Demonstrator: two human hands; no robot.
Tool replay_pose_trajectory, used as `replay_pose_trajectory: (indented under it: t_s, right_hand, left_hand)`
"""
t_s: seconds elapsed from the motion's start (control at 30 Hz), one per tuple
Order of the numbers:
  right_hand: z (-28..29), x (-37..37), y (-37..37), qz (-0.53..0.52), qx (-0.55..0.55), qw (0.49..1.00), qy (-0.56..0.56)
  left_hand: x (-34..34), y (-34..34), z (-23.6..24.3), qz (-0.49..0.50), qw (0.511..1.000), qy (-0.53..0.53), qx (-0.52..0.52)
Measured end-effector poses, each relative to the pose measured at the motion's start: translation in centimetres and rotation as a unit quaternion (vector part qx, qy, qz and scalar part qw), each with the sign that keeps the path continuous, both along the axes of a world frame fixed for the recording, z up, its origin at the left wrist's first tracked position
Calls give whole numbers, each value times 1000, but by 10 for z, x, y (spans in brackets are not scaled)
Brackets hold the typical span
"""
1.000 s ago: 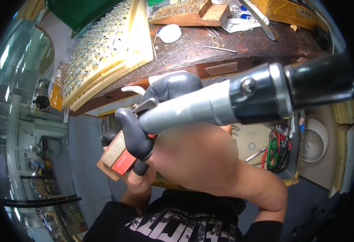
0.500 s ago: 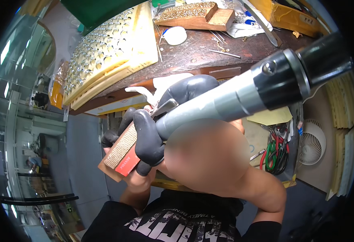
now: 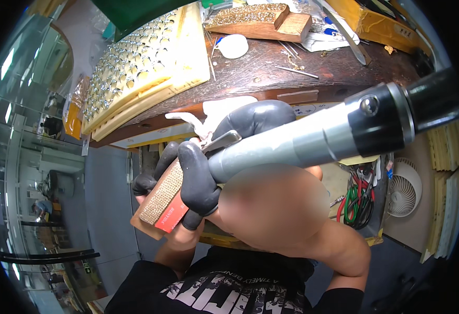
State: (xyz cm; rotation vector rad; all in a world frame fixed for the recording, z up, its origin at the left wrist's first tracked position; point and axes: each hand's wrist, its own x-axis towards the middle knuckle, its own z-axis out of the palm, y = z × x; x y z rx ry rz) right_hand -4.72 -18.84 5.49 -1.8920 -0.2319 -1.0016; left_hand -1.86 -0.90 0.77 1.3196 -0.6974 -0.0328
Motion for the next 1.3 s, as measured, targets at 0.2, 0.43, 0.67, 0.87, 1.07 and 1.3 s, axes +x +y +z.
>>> replay_pose_trajectory:
  t_s: [0.2,0.43,0.67,0.87,1.07,1.3]
  right_hand:
    - [-1,-1,2,-6,7,1000,9]
    - [0,0,2,-13,5,1000,-10]
    - [2,0,3,-9,5,1000,-12]
    - [-1,-5,-5,38,2,999,14]
    - [-2,-8,-3,53,73,991,98]
    - [-4,2,-10,36,-23,999,31]
  left_hand:
    - [-1,8,3,10,992,-21,122]
    - [-2,12,25,12,933,-55,354]
    - [-3,10,0,-9,989,14,146]
    - [2,-2,-10,-9,1000,-16,-19]
    - [6,2,-7,28,997,-72,9]
    - [3,-12,-13,76,994,-54,-58]
